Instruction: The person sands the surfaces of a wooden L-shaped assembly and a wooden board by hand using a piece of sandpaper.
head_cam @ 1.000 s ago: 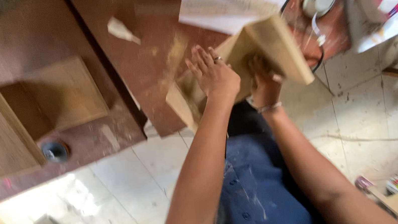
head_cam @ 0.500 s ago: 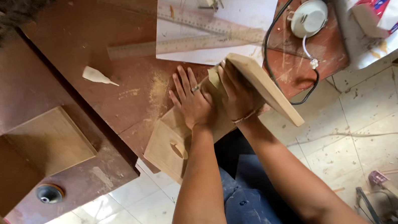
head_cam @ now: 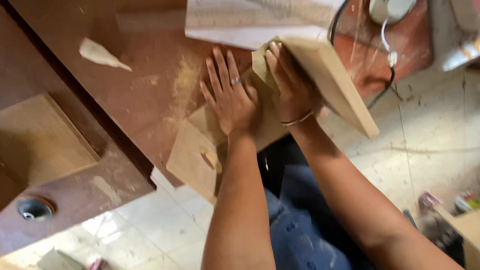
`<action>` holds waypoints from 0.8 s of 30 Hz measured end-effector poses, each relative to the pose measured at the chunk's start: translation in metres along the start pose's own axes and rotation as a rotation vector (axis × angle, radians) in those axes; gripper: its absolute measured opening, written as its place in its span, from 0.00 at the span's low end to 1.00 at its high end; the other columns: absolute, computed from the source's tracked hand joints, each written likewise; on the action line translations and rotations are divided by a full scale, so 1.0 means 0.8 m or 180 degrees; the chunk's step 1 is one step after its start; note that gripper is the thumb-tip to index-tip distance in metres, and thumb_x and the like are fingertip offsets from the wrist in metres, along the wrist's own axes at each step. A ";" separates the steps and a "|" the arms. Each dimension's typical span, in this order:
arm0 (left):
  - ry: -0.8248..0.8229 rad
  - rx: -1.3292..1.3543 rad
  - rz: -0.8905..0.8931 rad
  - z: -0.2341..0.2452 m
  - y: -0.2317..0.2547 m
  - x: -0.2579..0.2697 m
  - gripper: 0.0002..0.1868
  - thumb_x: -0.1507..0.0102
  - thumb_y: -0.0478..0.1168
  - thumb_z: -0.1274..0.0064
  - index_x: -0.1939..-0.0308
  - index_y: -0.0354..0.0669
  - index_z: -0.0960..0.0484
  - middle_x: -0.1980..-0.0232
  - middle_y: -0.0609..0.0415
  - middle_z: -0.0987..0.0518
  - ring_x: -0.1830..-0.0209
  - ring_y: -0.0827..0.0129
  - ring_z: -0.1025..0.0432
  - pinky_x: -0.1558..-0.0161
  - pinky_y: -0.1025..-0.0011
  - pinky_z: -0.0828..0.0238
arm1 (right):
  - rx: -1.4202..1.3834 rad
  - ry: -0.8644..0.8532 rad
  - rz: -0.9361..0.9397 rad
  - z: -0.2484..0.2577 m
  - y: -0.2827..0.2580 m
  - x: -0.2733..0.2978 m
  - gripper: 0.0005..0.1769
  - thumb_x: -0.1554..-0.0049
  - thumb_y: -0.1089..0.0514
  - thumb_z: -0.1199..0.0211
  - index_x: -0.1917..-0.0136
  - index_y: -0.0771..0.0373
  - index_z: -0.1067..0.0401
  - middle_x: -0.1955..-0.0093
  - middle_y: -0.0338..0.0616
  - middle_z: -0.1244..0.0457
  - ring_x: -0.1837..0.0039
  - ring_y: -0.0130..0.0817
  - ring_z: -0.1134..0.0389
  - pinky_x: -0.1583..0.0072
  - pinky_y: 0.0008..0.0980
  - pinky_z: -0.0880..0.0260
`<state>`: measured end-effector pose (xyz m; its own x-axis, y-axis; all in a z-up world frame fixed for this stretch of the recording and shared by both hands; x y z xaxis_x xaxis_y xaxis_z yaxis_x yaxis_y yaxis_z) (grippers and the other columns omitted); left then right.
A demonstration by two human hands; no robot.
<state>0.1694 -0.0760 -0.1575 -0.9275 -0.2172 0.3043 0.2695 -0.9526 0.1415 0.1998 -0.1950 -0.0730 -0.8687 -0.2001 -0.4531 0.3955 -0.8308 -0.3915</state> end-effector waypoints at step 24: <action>0.0084 0.0149 -0.0051 -0.002 0.003 -0.017 0.40 0.32 0.51 0.66 0.16 0.56 0.57 0.13 0.57 0.62 0.13 0.58 0.63 0.22 0.41 0.60 | 0.0124 -0.0244 0.0263 -0.026 0.021 0.004 0.19 0.35 0.68 0.46 0.34 0.59 0.24 0.31 0.47 0.34 0.29 0.40 0.33 0.28 0.36 0.35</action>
<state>0.1826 -0.0760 -0.1629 -0.9381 -0.2080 0.2768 0.2657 -0.9451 0.1902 0.2099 -0.1987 -0.0972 -0.8545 -0.3067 -0.4193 0.4562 -0.8291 -0.3231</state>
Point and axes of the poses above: each hand's wrist, its own x-axis away from the middle knuckle, its own z-axis out of the back of the hand, y = z × x, the point moved 7 cm from there along -x, towards the middle knuckle
